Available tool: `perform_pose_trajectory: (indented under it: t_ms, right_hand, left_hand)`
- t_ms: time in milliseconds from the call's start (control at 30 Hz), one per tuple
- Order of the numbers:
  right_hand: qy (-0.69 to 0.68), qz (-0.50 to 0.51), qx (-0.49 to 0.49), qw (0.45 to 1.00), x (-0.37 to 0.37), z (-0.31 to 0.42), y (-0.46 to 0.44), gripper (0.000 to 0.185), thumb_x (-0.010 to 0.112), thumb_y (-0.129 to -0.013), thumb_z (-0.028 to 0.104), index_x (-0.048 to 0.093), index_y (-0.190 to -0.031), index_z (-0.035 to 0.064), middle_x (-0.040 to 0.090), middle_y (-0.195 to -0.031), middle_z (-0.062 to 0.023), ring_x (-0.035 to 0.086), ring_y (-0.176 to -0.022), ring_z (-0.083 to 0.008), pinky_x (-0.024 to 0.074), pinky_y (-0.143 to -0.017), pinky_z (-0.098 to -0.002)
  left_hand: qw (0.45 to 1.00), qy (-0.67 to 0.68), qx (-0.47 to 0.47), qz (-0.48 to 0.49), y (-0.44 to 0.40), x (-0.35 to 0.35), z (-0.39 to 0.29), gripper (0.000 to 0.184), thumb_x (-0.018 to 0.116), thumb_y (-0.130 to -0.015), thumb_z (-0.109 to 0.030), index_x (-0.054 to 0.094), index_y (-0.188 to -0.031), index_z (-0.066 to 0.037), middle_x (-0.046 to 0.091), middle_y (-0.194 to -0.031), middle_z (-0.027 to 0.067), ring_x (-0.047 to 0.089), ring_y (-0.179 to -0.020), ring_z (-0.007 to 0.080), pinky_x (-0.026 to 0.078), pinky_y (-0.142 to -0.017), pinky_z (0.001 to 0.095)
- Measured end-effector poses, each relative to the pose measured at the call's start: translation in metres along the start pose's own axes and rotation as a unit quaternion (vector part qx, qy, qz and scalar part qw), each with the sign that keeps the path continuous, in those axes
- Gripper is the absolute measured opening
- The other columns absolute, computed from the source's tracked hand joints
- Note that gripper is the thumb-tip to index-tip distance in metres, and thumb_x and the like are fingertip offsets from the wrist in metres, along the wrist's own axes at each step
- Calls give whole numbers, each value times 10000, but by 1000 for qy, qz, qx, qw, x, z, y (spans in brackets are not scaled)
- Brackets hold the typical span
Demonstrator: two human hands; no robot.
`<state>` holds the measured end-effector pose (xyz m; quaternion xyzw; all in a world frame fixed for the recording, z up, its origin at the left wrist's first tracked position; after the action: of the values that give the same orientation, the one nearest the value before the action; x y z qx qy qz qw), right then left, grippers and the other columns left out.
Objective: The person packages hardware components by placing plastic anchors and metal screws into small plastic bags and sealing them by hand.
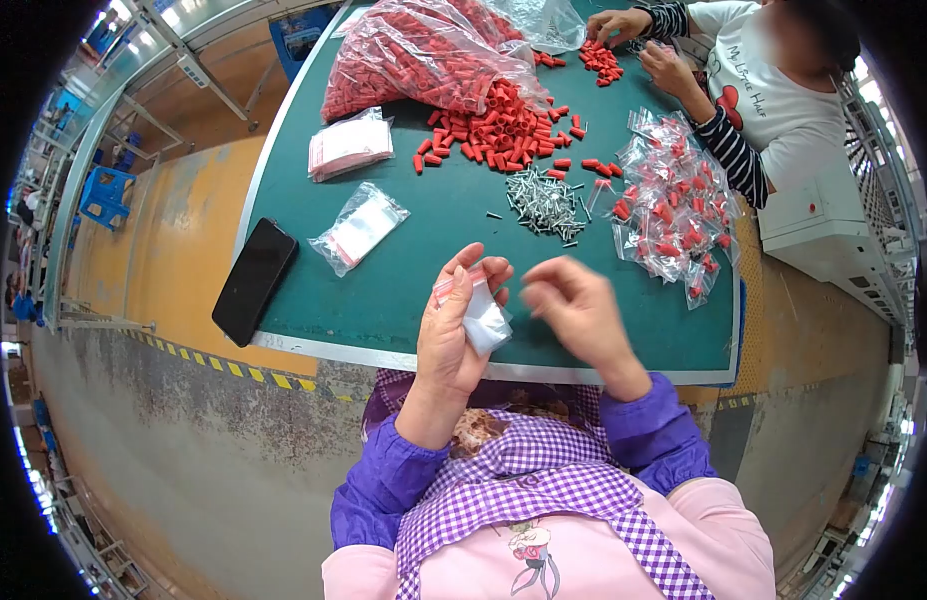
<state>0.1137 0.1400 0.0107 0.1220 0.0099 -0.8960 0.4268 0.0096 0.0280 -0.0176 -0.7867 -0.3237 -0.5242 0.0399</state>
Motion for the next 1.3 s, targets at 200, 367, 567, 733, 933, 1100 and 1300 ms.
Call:
perform_pose_trajectory:
  t_ms: [200, 367, 567, 733, 933, 1100, 1300]
  right_hand:
    - [-144, 29, 38, 988, 41, -10, -1, 126, 676, -840, 108, 642, -867, -10, 608, -750, 6, 552, -676, -61, 443, -587, -225]
    - [-50, -74, -48, 995, 32, -1, -3, 126, 633, -877, 103, 660, -868, -19, 600, -708, 24, 518, -627, -33, 416, -541, -202]
    - [-83, -75, -5, 994, 28, -6, 2, 147, 625, -896, 138, 649, -853, 0, 561, -653, 40, 468, -593, -11, 362, -506, -185]
    - [-107, -25, 10, 994, 28, -3, 5, 148, 624, -896, 138, 644, -862, -4, 564, -665, 39, 467, -605, -14, 369, -516, -189]
    - [-92, 41, 1, 995, 13, -7, 2, 153, 627, -891, 143, 650, -898, -8, 586, -696, 22, 497, -631, -28, 402, -545, -198]
    - [-85, 114, 31, 989, 2, -4, 0, 152, 636, -881, 138, 664, -918, -8, 612, -730, 7, 531, -677, -41, 432, -583, -208]
    - [291, -135, -121, 939, -54, -9, -33, 158, 659, -804, 88, 655, -948, 25, 631, -897, -119, 633, -778, -248, 501, -674, -318]
  left_hand:
    - [1000, -3, 15, 25, 6, -2, 2, 419, 552, -933, -291, 421, -1260, -65, 575, -1174, 144, 554, -1094, 241, 472, -934, 381]
    - [999, 45, -15, -12, 10, 3, -2, 415, 537, -943, -285, 420, -1271, -59, 588, -1158, 134, 567, -1065, 213, 499, -889, 384]
    - [996, 32, -54, -60, 11, -11, 1, 454, 602, -903, -301, 457, -1243, -38, 592, -978, 36, 576, -738, 103, 512, -614, 266]
    - [994, -78, -47, -67, 13, -7, 3, 312, 668, -866, -131, 563, -1129, 0, 583, -823, 1, 456, -581, 45, 374, -504, 206]
    - [986, -141, -47, -74, 15, -1, 2, 217, 666, -866, -134, 616, -1036, -10, 579, -769, -2, 466, -576, 56, 363, -504, 213]
    - [986, -145, -36, -71, 15, -3, 5, 152, 657, -871, -124, 651, -967, -6, 576, -725, -11, 462, -569, 55, 356, -508, 204]
    - [973, -202, 4, -110, 16, -3, 1, 103, 678, -853, -111, 662, -885, -15, 584, -717, -8, 464, -570, 50, 357, -511, 202]
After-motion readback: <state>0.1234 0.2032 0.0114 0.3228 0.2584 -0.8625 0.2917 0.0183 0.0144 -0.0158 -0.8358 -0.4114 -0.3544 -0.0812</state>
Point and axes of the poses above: each hand's wrist, its own y-axis away from the middle knuckle, its own x-axis out of the palm, z = x × y, the point moved 2 cm from there along -y, towards the middle knuckle
